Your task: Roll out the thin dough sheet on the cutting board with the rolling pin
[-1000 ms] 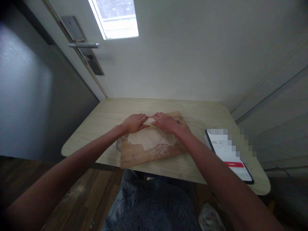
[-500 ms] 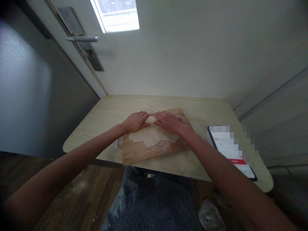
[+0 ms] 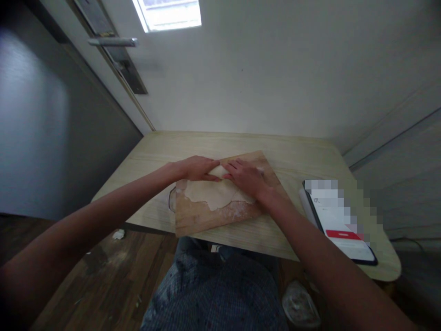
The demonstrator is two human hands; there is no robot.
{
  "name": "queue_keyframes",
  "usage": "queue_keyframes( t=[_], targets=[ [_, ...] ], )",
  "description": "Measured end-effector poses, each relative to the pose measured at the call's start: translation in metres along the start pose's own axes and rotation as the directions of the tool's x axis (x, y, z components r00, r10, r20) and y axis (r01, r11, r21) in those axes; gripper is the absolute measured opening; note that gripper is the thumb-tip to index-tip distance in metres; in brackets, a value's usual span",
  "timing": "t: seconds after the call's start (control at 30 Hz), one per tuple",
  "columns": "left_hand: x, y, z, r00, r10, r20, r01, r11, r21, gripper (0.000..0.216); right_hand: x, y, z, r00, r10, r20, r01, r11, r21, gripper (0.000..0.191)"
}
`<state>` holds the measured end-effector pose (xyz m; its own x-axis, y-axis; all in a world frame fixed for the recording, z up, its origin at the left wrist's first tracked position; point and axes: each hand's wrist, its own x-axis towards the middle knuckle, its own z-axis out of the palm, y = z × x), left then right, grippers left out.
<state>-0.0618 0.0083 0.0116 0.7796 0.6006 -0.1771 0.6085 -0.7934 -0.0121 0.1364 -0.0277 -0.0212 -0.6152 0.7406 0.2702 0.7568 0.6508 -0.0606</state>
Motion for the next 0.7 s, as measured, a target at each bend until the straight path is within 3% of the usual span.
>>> queue_keyframes(
  t=[0.17, 0.43, 0.7],
  targets=[
    [-0.002, 0.005, 0.013, 0.988, -0.005, -0.153, 0.009, 1.000, 0.029, 0.045, 0.004, 0.002, -0.006, 0.998, -0.049, 0.042, 0.050, 0.999, -0.018, 0.036],
    [-0.004, 0.006, 0.020, 0.973, 0.017, -0.232, -0.004, 0.999, 0.054, 0.043, 0.021, 0.007, -0.018, 0.960, -0.147, 0.237, 0.171, 0.982, -0.082, 0.034],
    [-0.003, 0.002, 0.019, 0.969, 0.068, -0.236, -0.055, 0.997, 0.059, 0.045, 0.013, -0.003, -0.016, 0.981, -0.075, 0.178, 0.104, 0.981, -0.165, 0.033]
  ],
)
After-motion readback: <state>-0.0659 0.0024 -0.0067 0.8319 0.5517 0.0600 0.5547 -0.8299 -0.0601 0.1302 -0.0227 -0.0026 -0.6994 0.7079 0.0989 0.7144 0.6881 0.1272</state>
